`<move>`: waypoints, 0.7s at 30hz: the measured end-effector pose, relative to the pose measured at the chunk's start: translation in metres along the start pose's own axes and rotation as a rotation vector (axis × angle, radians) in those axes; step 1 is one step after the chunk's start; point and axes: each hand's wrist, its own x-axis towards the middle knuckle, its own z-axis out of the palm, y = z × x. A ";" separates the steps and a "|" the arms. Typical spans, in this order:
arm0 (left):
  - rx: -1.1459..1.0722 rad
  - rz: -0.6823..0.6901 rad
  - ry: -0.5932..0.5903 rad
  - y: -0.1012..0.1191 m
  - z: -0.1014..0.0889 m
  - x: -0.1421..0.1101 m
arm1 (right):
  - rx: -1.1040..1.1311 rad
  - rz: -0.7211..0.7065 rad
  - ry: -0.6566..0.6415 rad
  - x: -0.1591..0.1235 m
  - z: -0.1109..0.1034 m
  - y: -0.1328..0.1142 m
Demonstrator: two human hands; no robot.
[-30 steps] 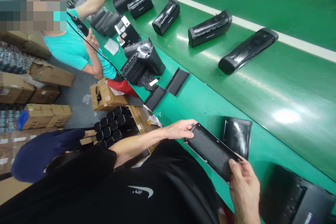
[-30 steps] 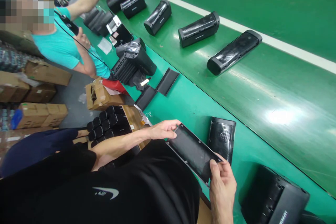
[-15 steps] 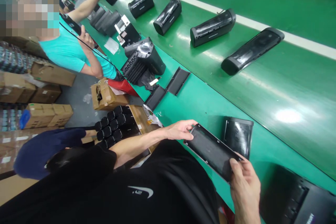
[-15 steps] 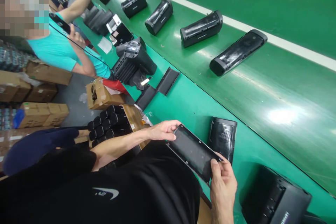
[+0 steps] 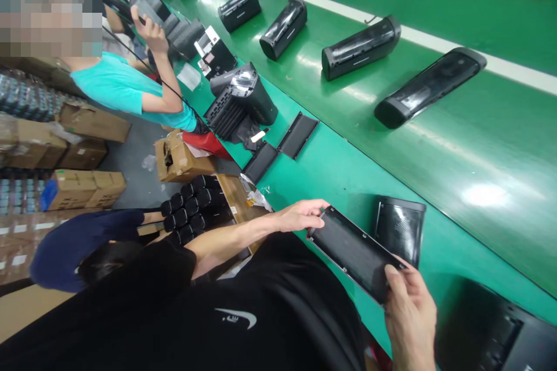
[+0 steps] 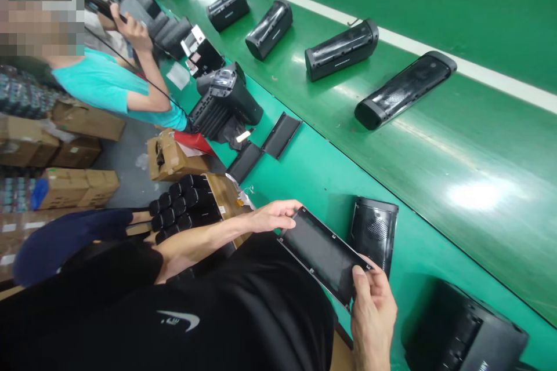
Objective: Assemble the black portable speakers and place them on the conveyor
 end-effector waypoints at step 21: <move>0.164 0.013 0.075 0.006 0.000 -0.001 | -0.035 -0.014 0.012 -0.003 0.006 -0.004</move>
